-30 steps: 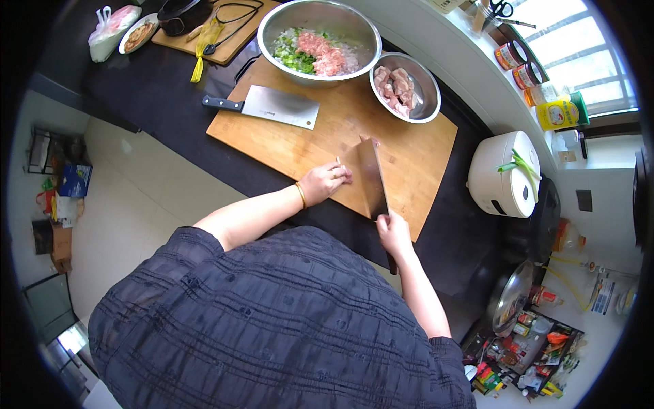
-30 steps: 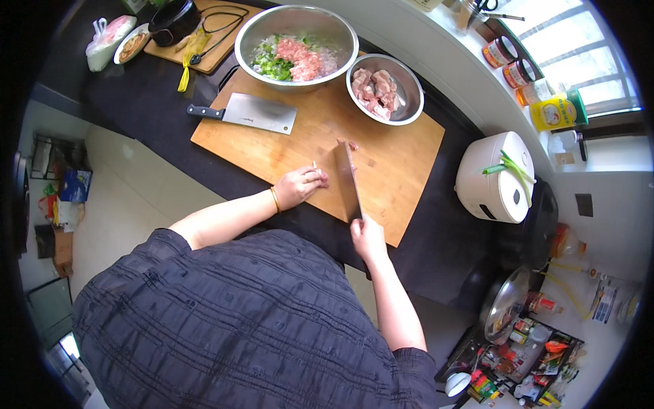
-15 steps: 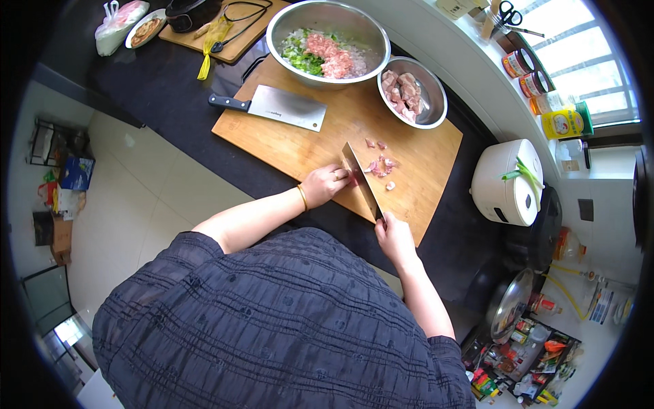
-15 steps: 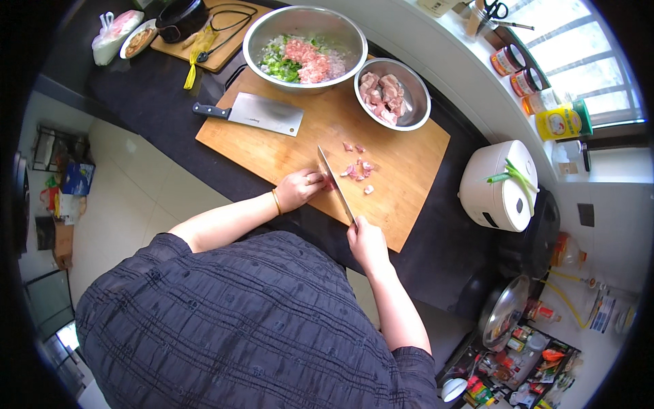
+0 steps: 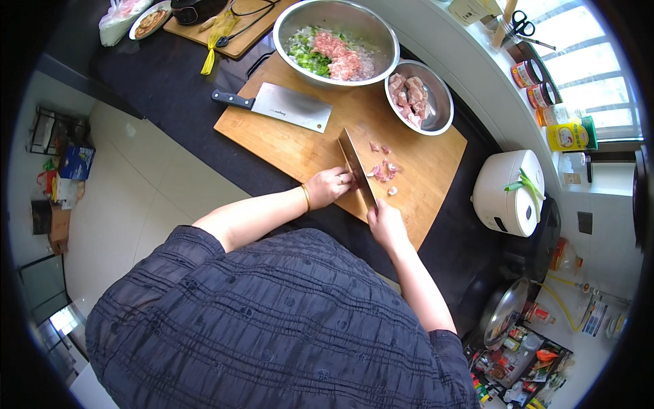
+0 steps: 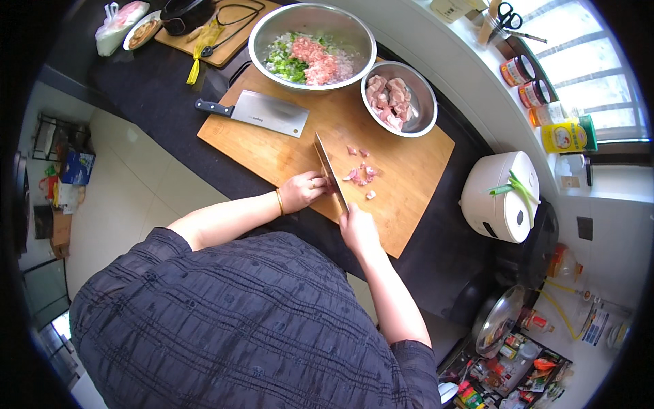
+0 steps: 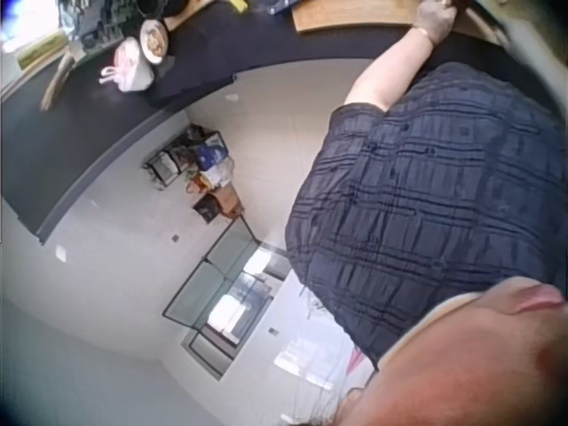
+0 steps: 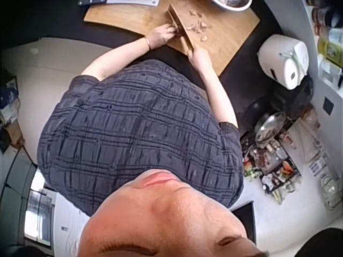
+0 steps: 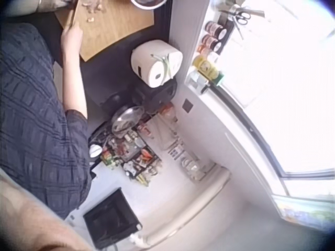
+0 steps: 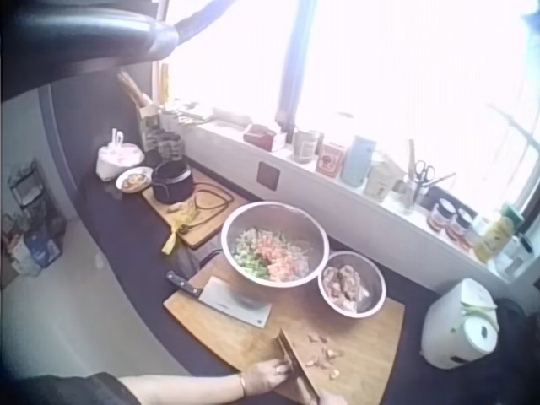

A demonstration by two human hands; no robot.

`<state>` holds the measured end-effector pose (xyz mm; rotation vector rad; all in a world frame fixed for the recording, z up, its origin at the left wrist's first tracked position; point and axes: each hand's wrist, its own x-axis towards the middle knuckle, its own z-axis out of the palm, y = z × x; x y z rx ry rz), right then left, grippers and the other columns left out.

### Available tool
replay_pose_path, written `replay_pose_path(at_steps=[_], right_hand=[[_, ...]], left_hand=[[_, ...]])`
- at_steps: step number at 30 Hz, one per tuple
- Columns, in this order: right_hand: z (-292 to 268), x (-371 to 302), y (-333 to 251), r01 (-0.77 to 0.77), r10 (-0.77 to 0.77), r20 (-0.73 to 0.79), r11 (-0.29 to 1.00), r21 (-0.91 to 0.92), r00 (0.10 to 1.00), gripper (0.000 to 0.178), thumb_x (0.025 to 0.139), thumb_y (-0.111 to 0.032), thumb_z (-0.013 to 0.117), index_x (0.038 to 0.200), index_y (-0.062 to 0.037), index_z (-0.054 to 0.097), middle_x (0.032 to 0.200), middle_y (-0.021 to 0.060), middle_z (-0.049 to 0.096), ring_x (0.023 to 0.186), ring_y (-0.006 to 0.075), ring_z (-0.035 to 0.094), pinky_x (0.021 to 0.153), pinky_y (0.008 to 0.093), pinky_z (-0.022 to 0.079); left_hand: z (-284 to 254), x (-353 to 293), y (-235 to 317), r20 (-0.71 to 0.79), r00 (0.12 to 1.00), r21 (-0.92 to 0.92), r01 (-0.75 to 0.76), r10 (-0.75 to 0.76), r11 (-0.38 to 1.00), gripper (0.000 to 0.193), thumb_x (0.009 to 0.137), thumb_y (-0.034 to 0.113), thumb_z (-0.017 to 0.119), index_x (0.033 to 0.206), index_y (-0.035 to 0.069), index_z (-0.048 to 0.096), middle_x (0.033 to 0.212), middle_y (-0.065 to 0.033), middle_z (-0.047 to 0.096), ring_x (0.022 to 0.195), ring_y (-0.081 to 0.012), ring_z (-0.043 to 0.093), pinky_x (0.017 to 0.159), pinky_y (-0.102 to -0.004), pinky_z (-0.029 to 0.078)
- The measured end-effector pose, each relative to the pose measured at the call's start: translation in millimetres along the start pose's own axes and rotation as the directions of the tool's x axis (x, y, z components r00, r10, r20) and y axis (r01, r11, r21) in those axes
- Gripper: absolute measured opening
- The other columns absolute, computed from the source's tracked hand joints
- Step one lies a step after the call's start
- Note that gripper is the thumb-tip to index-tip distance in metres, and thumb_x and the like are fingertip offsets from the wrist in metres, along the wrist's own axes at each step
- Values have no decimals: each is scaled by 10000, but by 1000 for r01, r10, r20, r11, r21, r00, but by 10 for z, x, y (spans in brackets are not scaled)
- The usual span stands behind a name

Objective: The person uses a cleaver to chop a piece of raw meat into small cubes on a wooden cutting board. The chopped meat is then transferred into a metal bowl containing other ingredients. The person repeats this process with additional pieces of meat from a separate bowl.

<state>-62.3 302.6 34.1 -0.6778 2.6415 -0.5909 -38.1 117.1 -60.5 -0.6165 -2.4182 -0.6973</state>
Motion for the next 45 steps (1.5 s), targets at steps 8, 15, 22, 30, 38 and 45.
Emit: replay_pose_path(at_steps=[8, 15, 22, 30, 38, 45], right_hand=[[-57, -179, 74, -22, 20, 39, 998, 55, 999, 161, 810, -138, 501, 792, 21, 515, 665, 283, 554, 667, 436, 568, 624, 496, 463], [223, 232, 22, 18, -10, -79, 994, 105, 997, 159, 815, -134, 500, 804, 24, 516, 694, 285, 561, 674, 432, 570, 617, 481, 467], [88, -260, 246, -66, 64, 26, 994, 81, 998, 154, 805, -138, 511, 801, 17, 509, 699, 278, 566, 699, 427, 577, 622, 472, 469], [103, -150, 272, -161, 176, -41, 958, 237, 984, 206, 817, -161, 517, 832, 38, 568, 728, 245, 589, 754, 399, 589, 679, 444, 463], [-273, -205, 31, -104, 137, -131, 967, 234, 982, 153, 815, -136, 528, 801, 13, 558, 678, 227, 575, 648, 381, 584, 597, 405, 463], [-137, -431, 23, -24, 28, -32, 992, 127, 999, 151, 810, -133, 528, 777, 14, 530, 656, 261, 553, 650, 420, 569, 601, 458, 455]], left_hand=[[-8, -1, -16, 40, 999, 12, 33, -33, 999, 149, 678, 107, 585, 819, 108, 634, 880, -3, 584, 824, -167, 565, 713, -264, 495], [-1, 1, -69, 3, 1000, 28, -18, 18, 999, 214, 665, 102, 585, 868, 79, 650, 909, -7, 598, 823, -169, 565, 717, -262, 495], [-72, 7, -71, 83, 997, 19, -3, 2, 1000, 194, 660, 93, 592, 845, 61, 641, 907, -21, 607, 839, -175, 578, 731, -274, 501], [-77, 33, 19, 7, 999, 11, 34, -34, 999, 174, 681, 68, 590, 847, 70, 646, 887, -22, 614, 823, -188, 597, 753, -288, 504], [-279, 35, 43, -117, 987, -121, 94, -109, 988, 193, 680, 83, 659, 869, 64, 624, 866, -35, 607, 809, -210, 593, 720, -303, 499], [-80, -69, 27, 50, 985, 16, 164, -165, 986, 196, 677, 81, 651, 870, 66, 622, 856, -29, 601, 834, -208, 588, 720, -308, 492]])
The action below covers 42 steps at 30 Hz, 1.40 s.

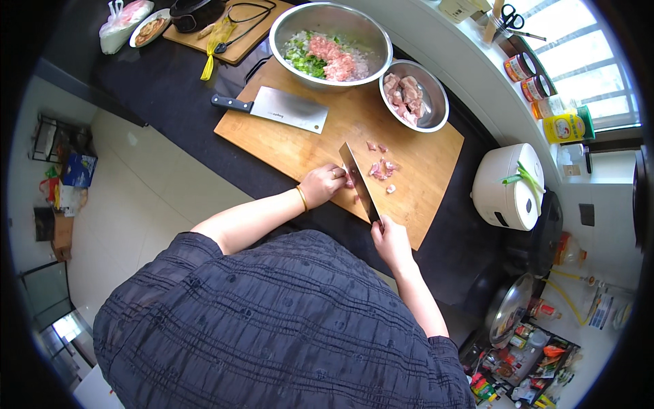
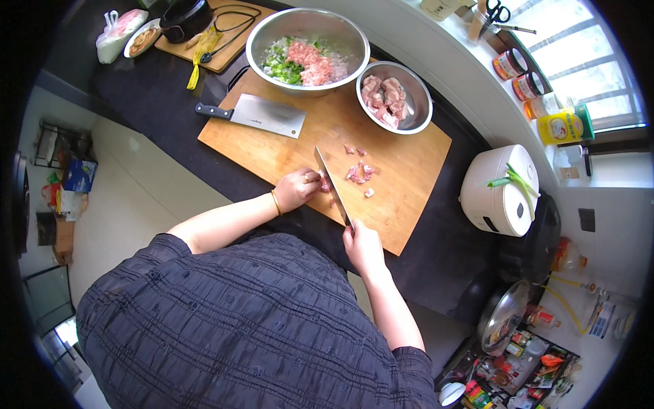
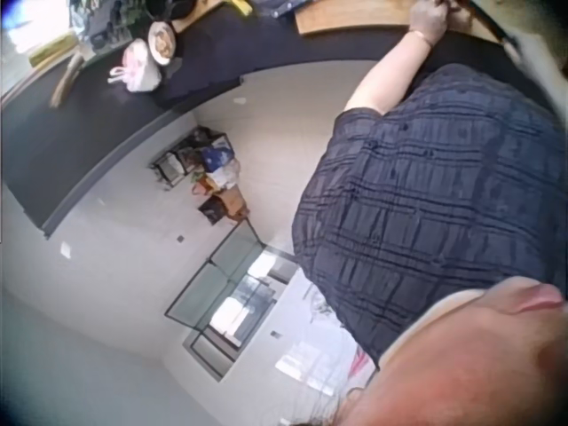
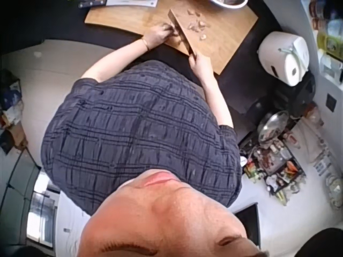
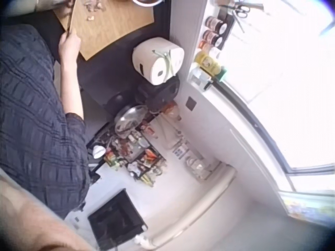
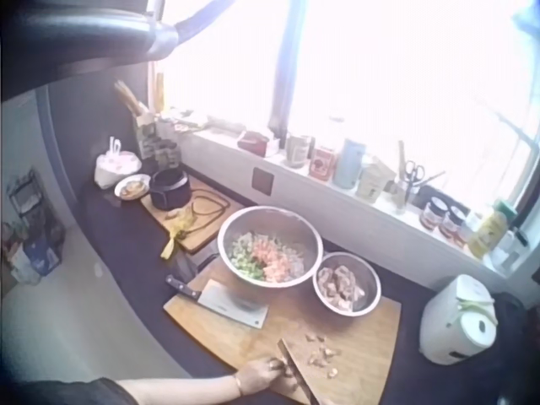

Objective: The person uses a cleaver to chop a piece of raw meat into small cubes on a wooden cutting board. The chopped meat is then transferred into a metal bowl containing other ingredients. The person repeats this process with additional pieces of meat from a separate bowl.

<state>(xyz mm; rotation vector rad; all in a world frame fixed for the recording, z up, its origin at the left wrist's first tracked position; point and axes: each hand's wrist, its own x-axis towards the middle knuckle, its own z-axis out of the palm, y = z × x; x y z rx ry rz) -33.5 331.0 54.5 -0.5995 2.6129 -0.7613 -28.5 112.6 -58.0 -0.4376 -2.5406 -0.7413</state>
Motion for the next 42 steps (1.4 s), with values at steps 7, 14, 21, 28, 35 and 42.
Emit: replay_pose_path(at_steps=[7, 14, 21, 28, 35, 42], right_hand=[[55, 150, 98, -92, 94, -86, 995, 36, 992, 159, 818, -136, 516, 773, 16, 527, 655, 252, 562, 655, 408, 578, 594, 450, 457], [43, 94, 13, -8, 8, -15, 1000, 5, 1000, 154, 827, -136, 517, 780, 11, 521, 642, 256, 551, 650, 422, 567, 591, 457, 451], [83, 108, 22, -32, 32, 5, 999, -2, 999, 148, 827, -138, 515, 792, 6, 510, 629, 264, 546, 635, 427, 564, 584, 466, 453], [89, 172, -10, -38, 41, 39, 996, -75, 998, 141, 824, -128, 501, 781, 6, 496, 627, 269, 549, 626, 434, 562, 591, 488, 454], [257, 559, -73, -12, 12, 1, 997, -81, 1000, 162, 820, -151, 500, 778, 6, 502, 655, 278, 556, 654, 442, 564, 607, 496, 459], [212, 411, 104, -8, 10, 24, 998, -68, 1000, 146, 818, -141, 499, 813, 4, 517, 671, 280, 558, 667, 437, 568, 611, 488, 462]], left_hand=[[0, 78, 28, -136, 990, -60, -53, 44, 997, 198, 658, 79, 643, 854, 63, 623, 862, -26, 597, 796, -203, 585, 703, -302, 494], [-2, 37, 7, -113, 993, -42, -31, 26, 999, 219, 643, 77, 636, 861, 65, 617, 907, -35, 593, 822, -210, 581, 726, -299, 492], [47, 49, -19, -48, 999, -35, -20, 18, 999, 161, 643, 91, 638, 800, 74, 612, 873, -30, 591, 802, -207, 570, 701, -292, 492], [73, 72, -23, -76, 997, -27, -32, 30, 999, 129, 658, 100, 641, 782, 80, 612, 845, -20, 590, 803, -194, 570, 683, -285, 494], [62, 110, -40, -113, 991, -85, -77, 67, 993, 156, 637, 86, 642, 789, 65, 615, 835, -32, 586, 800, -194, 571, 687, -286, 495], [55, 114, -26, -121, 991, -95, -65, 53, 993, 164, 615, 67, 647, 776, 55, 615, 814, -31, 582, 763, -198, 579, 677, -292, 499]])
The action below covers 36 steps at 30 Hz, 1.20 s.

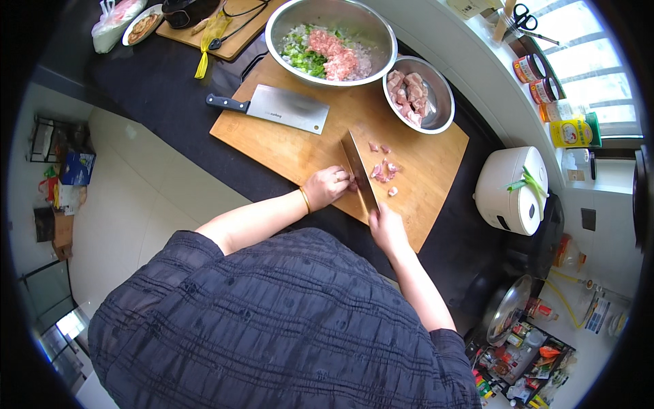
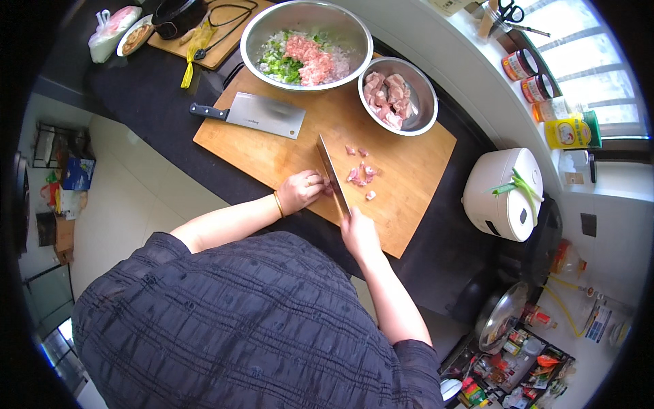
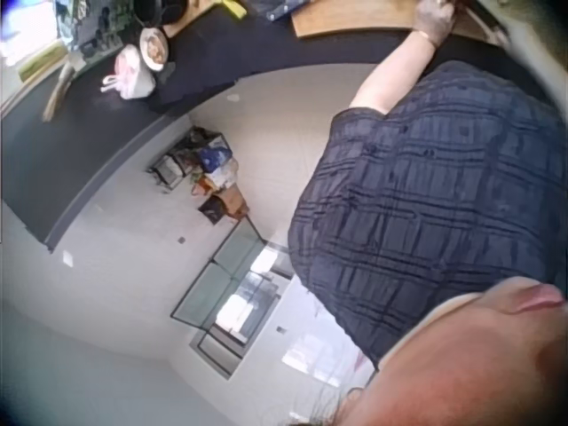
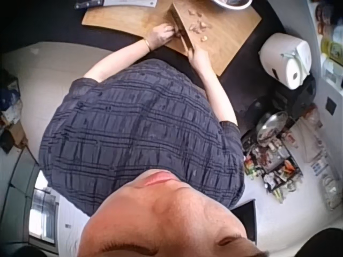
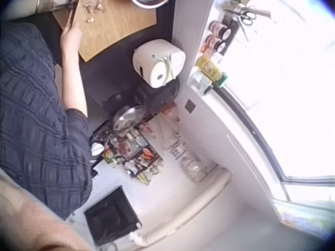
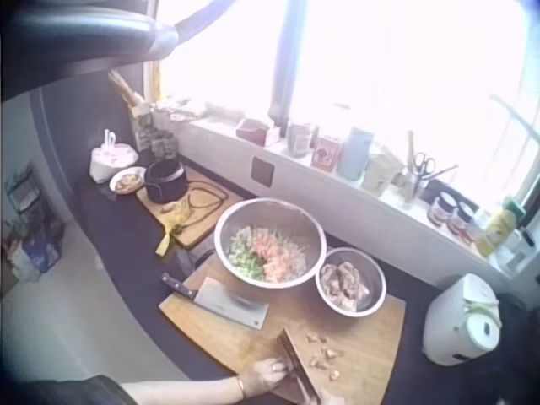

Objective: The person uses a cleaver to chop a piece of raw meat into small cubes on a wooden cutting board. The chopped meat is then transferred into a metal bowl containing other ingredients. The person repeats this process with additional pieces of meat from a separate bowl.

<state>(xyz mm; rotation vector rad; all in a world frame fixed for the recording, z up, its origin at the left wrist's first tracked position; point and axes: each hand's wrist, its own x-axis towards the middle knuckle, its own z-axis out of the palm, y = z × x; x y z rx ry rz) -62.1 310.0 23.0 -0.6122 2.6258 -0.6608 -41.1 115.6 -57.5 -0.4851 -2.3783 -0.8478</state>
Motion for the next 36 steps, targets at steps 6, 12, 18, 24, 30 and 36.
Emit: replay_pose_path(at_steps=[6, 12, 18, 24, 30, 36], right_hand=[[33, -43, 32, -16, 16, -4, 999, 32, 1000, 146, 814, -137, 503, 798, 8, 502, 671, 277, 560, 664, 435, 569, 611, 491, 460], [88, 393, 1, -27, 38, -92, 992, 126, 995, 195, 817, -160, 501, 827, 27, 557, 769, 250, 596, 749, 398, 587, 698, 449, 468], [-264, 32, -30, -97, 117, -104, 979, 179, 988, 175, 827, -155, 513, 789, 14, 536, 716, 237, 586, 697, 394, 586, 637, 432, 463], [-203, -285, -151, -41, 48, -40, 986, 159, 998, 160, 824, -135, 516, 782, 19, 537, 681, 248, 568, 676, 409, 576, 613, 435, 460], [-34, -310, -123, -13, 18, -56, 995, 98, 998, 155, 822, -127, 507, 766, 17, 509, 643, 273, 546, 647, 430, 564, 601, 469, 454], [16, -189, -175, -14, 16, -28, 997, 74, 999, 155, 821, -122, 497, 758, 20, 487, 642, 291, 541, 646, 446, 558, 602, 492, 449]], left_hand=[[0, 27, 31, -9, 1000, -13, -22, 22, 1000, 179, 615, 54, 643, 792, 64, 620, 808, -30, 583, 763, -201, 582, 680, -299, 501], [-7, 19, 18, 12, 996, -3, -84, 84, 996, 187, 643, 69, 654, 827, 70, 628, 871, -41, 609, 840, -212, 598, 722, -309, 503], [-135, 79, 113, -95, 995, -68, -10, 3, 998, 93, 690, 104, 649, 775, 83, 615, 837, -36, 592, 790, -200, 586, 697, -299, 495], [-102, -41, 58, -21, 997, -20, 71, -72, 997, 138, 680, 122, 671, 803, 84, 620, 867, -50, 611, 788, -223, 601, 682, -311, 495], [-71, -8, 114, -5, 993, 43, 116, -116, 992, 103, 685, 127, 653, 773, 93, 611, 824, -49, 594, 726, -219, 579, 639, -311, 482], [-45, -18, 53, 53, 994, 41, 89, -91, 995, 104, 687, 141, 653, 766, 96, 603, 825, -44, 588, 725, -215, 566, 648, -305, 478]])
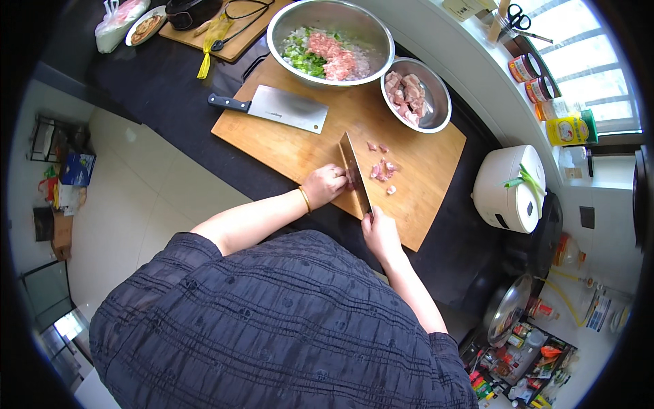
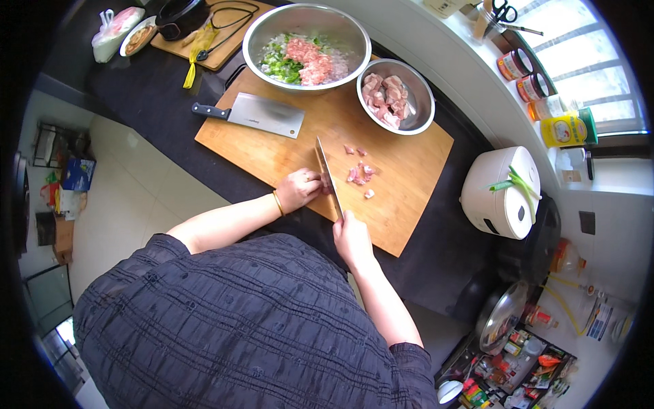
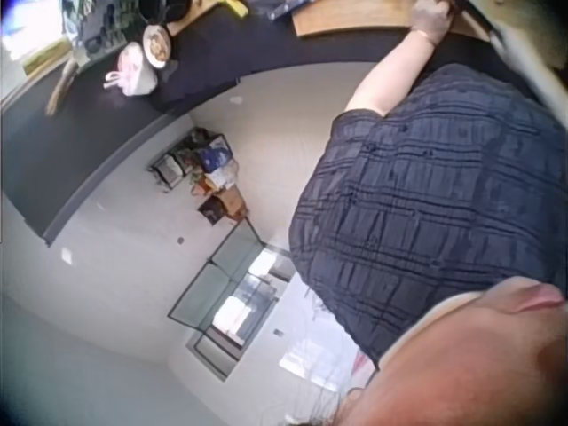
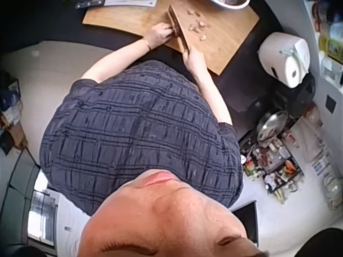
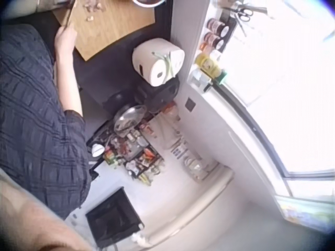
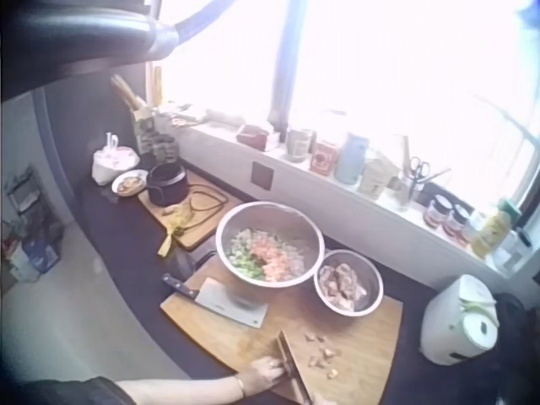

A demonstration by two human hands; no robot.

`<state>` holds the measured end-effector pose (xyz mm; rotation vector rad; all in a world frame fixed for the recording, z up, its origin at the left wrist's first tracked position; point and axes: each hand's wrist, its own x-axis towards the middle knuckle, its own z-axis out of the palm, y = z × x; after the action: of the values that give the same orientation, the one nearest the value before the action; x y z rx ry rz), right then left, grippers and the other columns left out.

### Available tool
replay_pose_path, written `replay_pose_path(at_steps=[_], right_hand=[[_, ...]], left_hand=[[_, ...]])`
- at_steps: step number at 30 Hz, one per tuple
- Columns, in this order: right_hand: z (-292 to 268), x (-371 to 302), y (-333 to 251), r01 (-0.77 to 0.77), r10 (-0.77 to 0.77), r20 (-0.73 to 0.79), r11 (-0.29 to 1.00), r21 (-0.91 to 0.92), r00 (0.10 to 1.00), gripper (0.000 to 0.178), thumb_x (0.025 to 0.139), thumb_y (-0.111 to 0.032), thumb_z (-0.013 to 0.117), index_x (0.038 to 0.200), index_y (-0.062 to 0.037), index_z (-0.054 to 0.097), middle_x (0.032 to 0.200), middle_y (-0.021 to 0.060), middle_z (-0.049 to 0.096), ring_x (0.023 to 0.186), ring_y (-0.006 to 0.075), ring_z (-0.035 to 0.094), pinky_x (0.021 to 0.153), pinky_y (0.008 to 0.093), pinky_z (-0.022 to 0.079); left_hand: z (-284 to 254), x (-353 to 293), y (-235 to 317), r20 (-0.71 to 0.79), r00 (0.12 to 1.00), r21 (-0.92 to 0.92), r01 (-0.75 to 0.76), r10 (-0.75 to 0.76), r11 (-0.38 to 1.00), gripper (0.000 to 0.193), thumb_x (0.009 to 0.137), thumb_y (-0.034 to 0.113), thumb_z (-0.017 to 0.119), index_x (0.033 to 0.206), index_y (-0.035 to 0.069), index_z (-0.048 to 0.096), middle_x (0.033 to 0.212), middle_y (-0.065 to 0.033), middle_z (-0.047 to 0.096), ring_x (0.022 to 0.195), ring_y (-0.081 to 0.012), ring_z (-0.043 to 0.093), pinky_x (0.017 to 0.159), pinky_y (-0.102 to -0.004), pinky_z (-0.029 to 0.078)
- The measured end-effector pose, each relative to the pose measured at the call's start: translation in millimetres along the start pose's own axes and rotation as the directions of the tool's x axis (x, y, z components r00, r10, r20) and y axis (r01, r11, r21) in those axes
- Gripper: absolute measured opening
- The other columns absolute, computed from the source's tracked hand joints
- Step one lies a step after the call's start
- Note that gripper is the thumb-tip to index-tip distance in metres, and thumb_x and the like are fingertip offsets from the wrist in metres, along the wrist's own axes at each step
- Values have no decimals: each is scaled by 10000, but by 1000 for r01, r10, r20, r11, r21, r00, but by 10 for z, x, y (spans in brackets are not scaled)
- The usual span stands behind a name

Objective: The person uses a cleaver to chop a piece of raw meat into small cubes on a wooden cutting board. The chopped meat is then transferred into a metal bowl containing other ingredients. The person repeats this process with additional pieces of meat from a separate bowl.

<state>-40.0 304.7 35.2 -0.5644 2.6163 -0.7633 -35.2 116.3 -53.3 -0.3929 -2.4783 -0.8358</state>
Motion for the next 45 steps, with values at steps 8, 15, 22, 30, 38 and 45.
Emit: replay_pose_path(at_steps=[8, 15, 22, 30, 38, 45], right_hand=[[55, 350, -67, 44, -44, -24, 998, -34, 999, 161, 814, -134, 494, 777, 22, 506, 677, 292, 553, 677, 444, 563, 627, 493, 456], [-98, -79, 113, -8, 8, 33, 1000, -18, 999, 146, 808, -124, 499, 785, 20, 511, 685, 282, 558, 674, 442, 562, 628, 496, 455], [202, 409, -33, -17, 15, -72, 1000, -23, 997, 168, 815, -146, 503, 832, 18, 535, 700, 283, 564, 688, 444, 565, 635, 497, 460], [41, -27, 268, -8, 8, -1, 1000, -21, 1000, 170, 812, -141, 502, 788, 24, 534, 693, 268, 572, 682, 430, 576, 642, 482, 466], [158, 515, 154, -135, 152, -107, 979, 150, 983, 243, 822, -187, 495, 811, 32, 599, 697, 234, 593, 661, 356, 597, 653, 420, 474], [-267, 224, 80, -58, 72, -149, 994, 97, 986, 223, 822, -175, 509, 795, 35, 582, 669, 221, 588, 632, 342, 601, 616, 401, 471]], left_hand=[[42, 32, -27, 16, 1000, 4, -5, 5, 1000, 102, 695, 149, 647, 768, 96, 599, 805, -46, 578, 724, -215, 556, 654, -304, 475], [79, -3, -93, 37, 999, 24, -15, 15, 1000, 98, 687, 143, 644, 750, 91, 590, 789, -48, 576, 740, -213, 564, 662, -302, 480], [84, 15, -84, 40, 998, -14, -39, 40, 999, 103, 683, 136, 643, 763, 93, 594, 787, -46, 582, 743, -213, 568, 667, -310, 483], [110, -2, -102, 71, 997, 30, 4, -6, 1000, 90, 686, 113, 635, 766, 86, 602, 787, -53, 585, 752, -213, 569, 697, -304, 479], [19, 68, 12, 60, 998, -34, 38, -36, 999, 109, 707, 117, 644, 813, 98, 642, 830, -59, 609, 794, -221, 586, 707, -311, 490], [-40, -16, -1, 18, 975, -283, 218, -222, 934, 138, 735, 111, 653, 870, 85, 652, 853, -79, 614, 796, -238, 604, 709, -308, 496]])
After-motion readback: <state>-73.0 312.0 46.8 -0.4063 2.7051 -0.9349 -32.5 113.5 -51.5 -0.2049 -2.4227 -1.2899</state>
